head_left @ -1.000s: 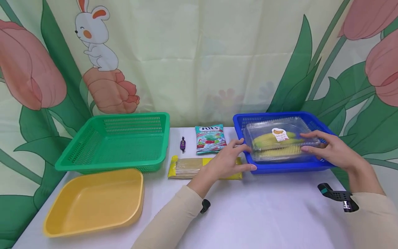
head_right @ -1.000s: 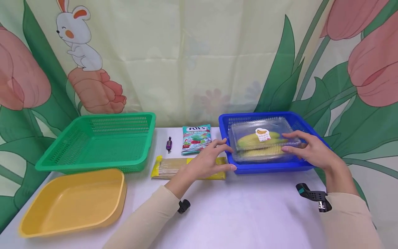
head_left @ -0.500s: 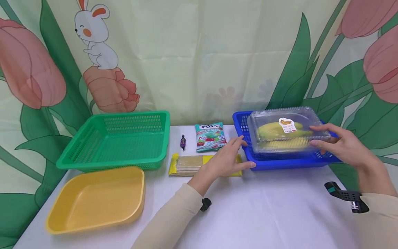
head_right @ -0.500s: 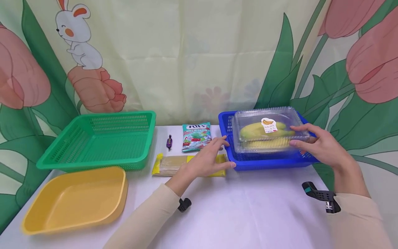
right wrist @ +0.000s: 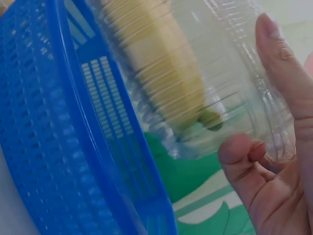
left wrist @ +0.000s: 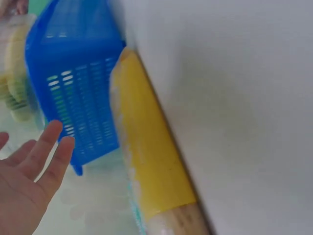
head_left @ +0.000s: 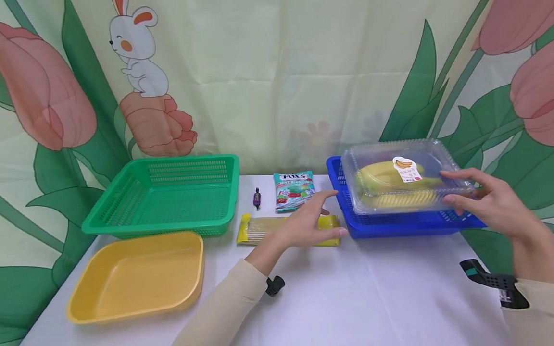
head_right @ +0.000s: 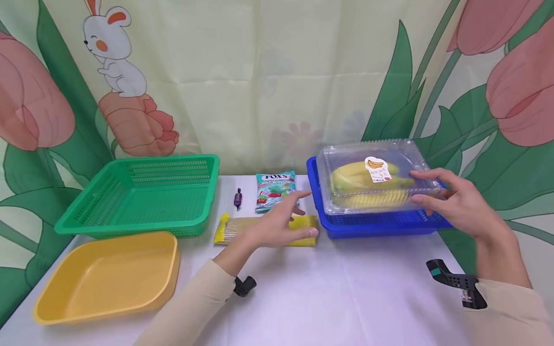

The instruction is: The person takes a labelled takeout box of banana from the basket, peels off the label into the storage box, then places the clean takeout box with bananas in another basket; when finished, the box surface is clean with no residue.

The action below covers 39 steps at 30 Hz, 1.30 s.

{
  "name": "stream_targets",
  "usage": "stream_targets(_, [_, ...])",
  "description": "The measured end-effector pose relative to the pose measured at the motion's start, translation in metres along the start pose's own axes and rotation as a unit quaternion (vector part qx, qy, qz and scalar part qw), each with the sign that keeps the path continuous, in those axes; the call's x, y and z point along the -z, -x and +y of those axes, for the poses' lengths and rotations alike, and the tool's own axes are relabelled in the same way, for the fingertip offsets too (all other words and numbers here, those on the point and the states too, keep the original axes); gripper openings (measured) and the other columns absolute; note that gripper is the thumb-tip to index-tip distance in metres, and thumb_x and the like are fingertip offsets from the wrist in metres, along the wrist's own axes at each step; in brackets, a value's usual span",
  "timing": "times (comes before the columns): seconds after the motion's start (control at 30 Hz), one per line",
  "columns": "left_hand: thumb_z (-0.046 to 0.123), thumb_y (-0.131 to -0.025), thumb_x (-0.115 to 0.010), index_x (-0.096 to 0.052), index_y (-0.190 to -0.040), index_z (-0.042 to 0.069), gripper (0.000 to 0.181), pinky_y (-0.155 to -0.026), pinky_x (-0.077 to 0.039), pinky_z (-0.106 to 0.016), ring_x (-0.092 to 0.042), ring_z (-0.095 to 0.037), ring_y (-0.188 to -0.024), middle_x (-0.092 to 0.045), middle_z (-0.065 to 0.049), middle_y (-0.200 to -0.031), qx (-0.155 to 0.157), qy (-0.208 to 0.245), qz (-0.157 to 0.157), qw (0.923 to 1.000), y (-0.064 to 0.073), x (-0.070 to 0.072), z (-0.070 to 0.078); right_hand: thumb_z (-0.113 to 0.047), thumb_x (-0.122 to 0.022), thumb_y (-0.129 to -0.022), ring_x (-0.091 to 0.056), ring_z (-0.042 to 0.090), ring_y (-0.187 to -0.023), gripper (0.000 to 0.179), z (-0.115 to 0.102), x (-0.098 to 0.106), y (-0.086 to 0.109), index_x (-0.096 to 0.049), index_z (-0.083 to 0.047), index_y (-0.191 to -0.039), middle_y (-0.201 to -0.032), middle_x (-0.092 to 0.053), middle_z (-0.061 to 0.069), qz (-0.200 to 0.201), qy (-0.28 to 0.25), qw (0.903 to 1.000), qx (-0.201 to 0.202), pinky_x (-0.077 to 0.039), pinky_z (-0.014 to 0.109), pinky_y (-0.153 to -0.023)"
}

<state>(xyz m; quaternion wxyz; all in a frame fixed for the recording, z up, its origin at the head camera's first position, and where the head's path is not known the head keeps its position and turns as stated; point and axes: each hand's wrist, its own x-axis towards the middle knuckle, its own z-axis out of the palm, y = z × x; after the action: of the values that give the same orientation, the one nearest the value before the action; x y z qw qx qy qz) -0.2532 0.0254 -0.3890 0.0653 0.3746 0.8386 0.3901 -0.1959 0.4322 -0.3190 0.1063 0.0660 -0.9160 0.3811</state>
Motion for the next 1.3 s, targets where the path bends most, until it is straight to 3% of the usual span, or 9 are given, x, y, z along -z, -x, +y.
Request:
stream_targets(0.13, [0.061,-0.090,-0.070,-0.010,-0.163,0.033,0.099,-0.102,-0.053,-0.038,-0.056,-0.014,-0.132,-0.033,0.001,-0.162,0.000,0.023,0.024,0.9995,0.006,0.006,0.005,0.005,-0.068,-0.095,-0.056,0.014,-0.062,0.064,-0.013,-0.008,0.001,-0.052,-0.023,-0.150,-0.080,-0.056,-0.003,0.009,-0.018,0.9993,0.030,-0.030,0.035,-0.044])
stream_targets(0.27, [0.050,-0.090,-0.076,-0.003,-0.160,0.037,0.102,-0.104,-0.052,-0.039,-0.051,-0.013,-0.137,-0.023,0.002,-0.166,-0.015,0.057,0.050,0.9970,0.016,0.016,0.007,0.012,-0.068,-0.092,-0.056,0.013,-0.064,0.066,-0.025,-0.016,0.001,-0.053,-0.017,-0.149,-0.106,-0.053,-0.006,0.007,-0.027,0.9968,0.075,-0.036,0.029,-0.045])
stream_targets(0.4, [0.037,-0.089,-0.080,-0.005,-0.154,0.029,0.099,-0.107,-0.050,-0.040,-0.047,-0.020,-0.142,-0.001,0.011,-0.171,-0.060,0.096,0.067,0.9913,0.028,0.028,0.008,0.017,-0.069,-0.088,-0.056,0.011,-0.072,0.069,-0.034,-0.029,0.000,-0.052,-0.013,-0.148,-0.133,-0.043,-0.009,-0.007,-0.033,0.9921,0.121,-0.044,0.026,-0.051])
stream_targets(0.57, [0.050,-0.088,-0.078,-0.008,-0.151,0.026,0.097,-0.111,-0.047,-0.044,-0.042,-0.029,-0.147,0.008,0.013,-0.171,-0.081,0.086,0.084,0.9894,0.044,0.044,0.010,0.018,-0.069,-0.088,-0.057,0.010,-0.083,0.070,-0.046,-0.047,-0.003,-0.050,-0.011,-0.149,-0.144,-0.041,-0.009,-0.023,-0.067,0.9855,0.155,-0.047,0.023,-0.055])
stream_targets(0.67, [0.048,-0.087,-0.080,-0.006,-0.155,0.033,0.102,-0.110,-0.047,-0.045,-0.044,-0.025,-0.146,-0.002,0.008,-0.171,-0.075,0.055,0.086,0.9919,0.049,0.054,0.010,0.021,-0.068,-0.086,-0.062,0.008,-0.092,0.069,-0.053,-0.055,-0.004,-0.051,-0.006,-0.147,-0.148,-0.041,-0.005,-0.025,-0.089,0.9812,0.169,-0.054,0.016,-0.065])
stream_targets(0.87, [0.037,-0.085,-0.084,-0.015,-0.158,0.045,0.101,-0.107,-0.049,-0.040,-0.054,-0.015,-0.133,-0.035,0.005,-0.159,-0.065,0.019,0.091,0.9935,0.060,0.071,0.006,0.021,-0.070,-0.083,-0.062,0.008,-0.106,0.067,-0.067,-0.070,-0.002,-0.053,-0.001,-0.144,-0.149,-0.040,-0.002,-0.029,-0.106,0.9742,0.197,-0.058,0.017,-0.077])
stream_targets(0.97, [0.039,-0.084,-0.084,-0.020,-0.157,0.043,0.097,-0.107,-0.050,-0.039,-0.054,-0.016,-0.132,-0.037,0.004,-0.158,-0.068,0.044,0.091,0.9925,0.070,0.081,0.004,0.020,-0.072,-0.082,-0.059,0.009,-0.110,0.068,-0.077,-0.080,-0.002,-0.054,-0.002,-0.143,-0.147,-0.040,-0.003,-0.032,-0.098,0.9738,0.203,-0.058,0.017,-0.077])
stream_targets(1.17, [0.070,-0.081,-0.074,-0.020,-0.156,0.041,0.097,-0.104,-0.051,-0.043,-0.052,-0.017,-0.136,-0.035,0.004,-0.159,-0.062,0.060,0.078,0.9932,0.094,0.102,0.014,0.018,-0.076,-0.080,-0.063,0.007,-0.105,0.071,-0.093,-0.095,-0.006,-0.054,-0.004,-0.144,-0.144,-0.041,-0.006,-0.046,-0.108,0.9719,0.204,-0.059,0.020,-0.076])
stream_targets(1.3, [0.056,-0.079,-0.084,-0.012,-0.158,0.045,0.107,-0.105,-0.051,-0.043,-0.049,-0.019,-0.137,-0.031,0.004,-0.160,-0.036,0.048,0.078,0.9952,0.105,0.106,0.019,0.009,-0.081,-0.081,-0.067,0.021,-0.105,0.081,-0.101,-0.103,-0.002,-0.046,-0.012,-0.152,-0.143,-0.041,-0.001,-0.048,-0.091,0.9785,0.179,-0.060,0.022,-0.074])
